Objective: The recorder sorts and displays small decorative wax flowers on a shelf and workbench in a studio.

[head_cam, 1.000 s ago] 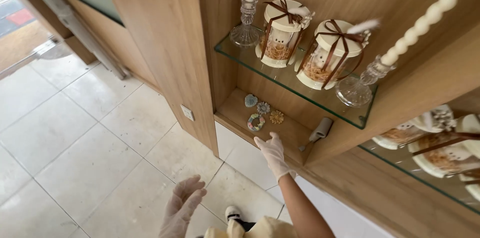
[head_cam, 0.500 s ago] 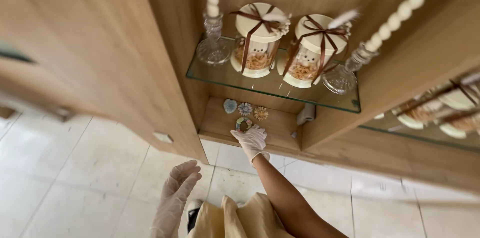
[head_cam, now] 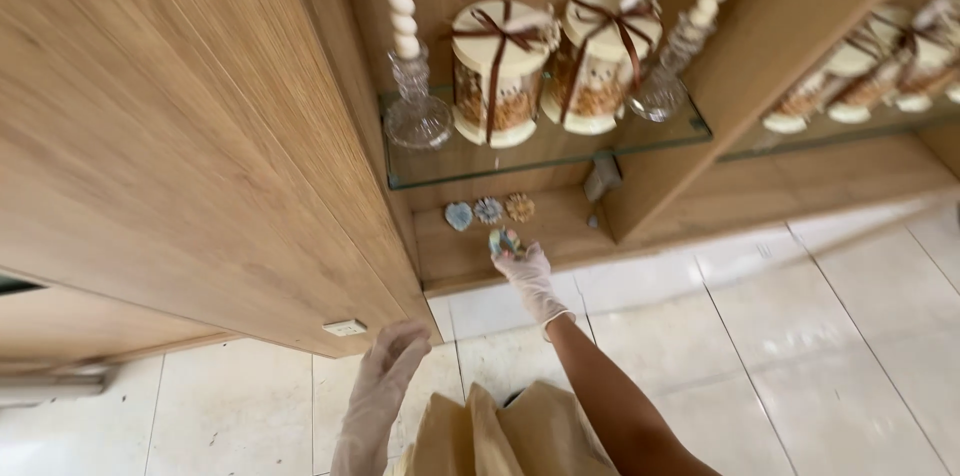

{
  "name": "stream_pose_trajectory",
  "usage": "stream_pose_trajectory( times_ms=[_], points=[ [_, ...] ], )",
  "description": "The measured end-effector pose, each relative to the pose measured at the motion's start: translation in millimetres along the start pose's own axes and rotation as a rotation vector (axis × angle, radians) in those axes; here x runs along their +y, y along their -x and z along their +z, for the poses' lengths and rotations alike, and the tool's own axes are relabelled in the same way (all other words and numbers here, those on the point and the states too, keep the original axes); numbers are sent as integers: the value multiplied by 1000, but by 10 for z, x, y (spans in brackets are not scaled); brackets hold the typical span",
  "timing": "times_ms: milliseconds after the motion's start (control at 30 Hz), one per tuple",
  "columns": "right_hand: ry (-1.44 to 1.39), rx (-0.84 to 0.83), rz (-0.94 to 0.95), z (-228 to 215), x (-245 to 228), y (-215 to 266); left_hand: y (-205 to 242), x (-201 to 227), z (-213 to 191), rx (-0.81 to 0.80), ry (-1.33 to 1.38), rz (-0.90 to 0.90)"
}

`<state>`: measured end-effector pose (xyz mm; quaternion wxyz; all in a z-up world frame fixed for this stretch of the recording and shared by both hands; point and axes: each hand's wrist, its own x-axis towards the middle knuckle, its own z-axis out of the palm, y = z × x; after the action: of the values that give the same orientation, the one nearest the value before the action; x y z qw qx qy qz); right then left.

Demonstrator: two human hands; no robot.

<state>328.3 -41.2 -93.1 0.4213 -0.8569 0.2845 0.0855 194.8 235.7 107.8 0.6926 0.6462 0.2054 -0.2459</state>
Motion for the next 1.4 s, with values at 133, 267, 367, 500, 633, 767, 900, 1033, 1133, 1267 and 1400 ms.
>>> stream_pose_trajectory(
  times_ms=[133,267,367,500,633,767,900,1033,1133,1267,1400],
  points=[
    [-1117,-4,-139,-99,123,394,-120,-22,-2,-206,-13,159],
    [-1330,32,-259,-777,-498,1567,-656,-263,157,-415,-56,453],
    [-1180,197,-403,-923,-516,1751,-712,-46,403,-614,24,447],
    [-1208,295,-490,-991,-570,2167,-639,-49,635,-707,40,649],
    [-1171,322,-457,-1092,-786,2579,-441,-37,788,-779,51,619],
    [-1293,332,-465,-1190,-524,2771,-237,-4,1025,-937,203,460],
    [-1245,456,-524,-1363,-149,2969,144,-1,1331,-1017,146,488],
    [-1053,629,-548,-1487,451,3179,478,-245,1717,-1135,119,368],
    [-840,782,-625,-1670,763,3598,977,-356,1957,-1157,87,249],
    [-879,851,-566,-1854,1120,4271,1559,-644,2158,-1281,104,147],
    [-1124,798,-486,-2026,1377,5001,1980,-1070,2323,-1300,66,100]
  ],
)
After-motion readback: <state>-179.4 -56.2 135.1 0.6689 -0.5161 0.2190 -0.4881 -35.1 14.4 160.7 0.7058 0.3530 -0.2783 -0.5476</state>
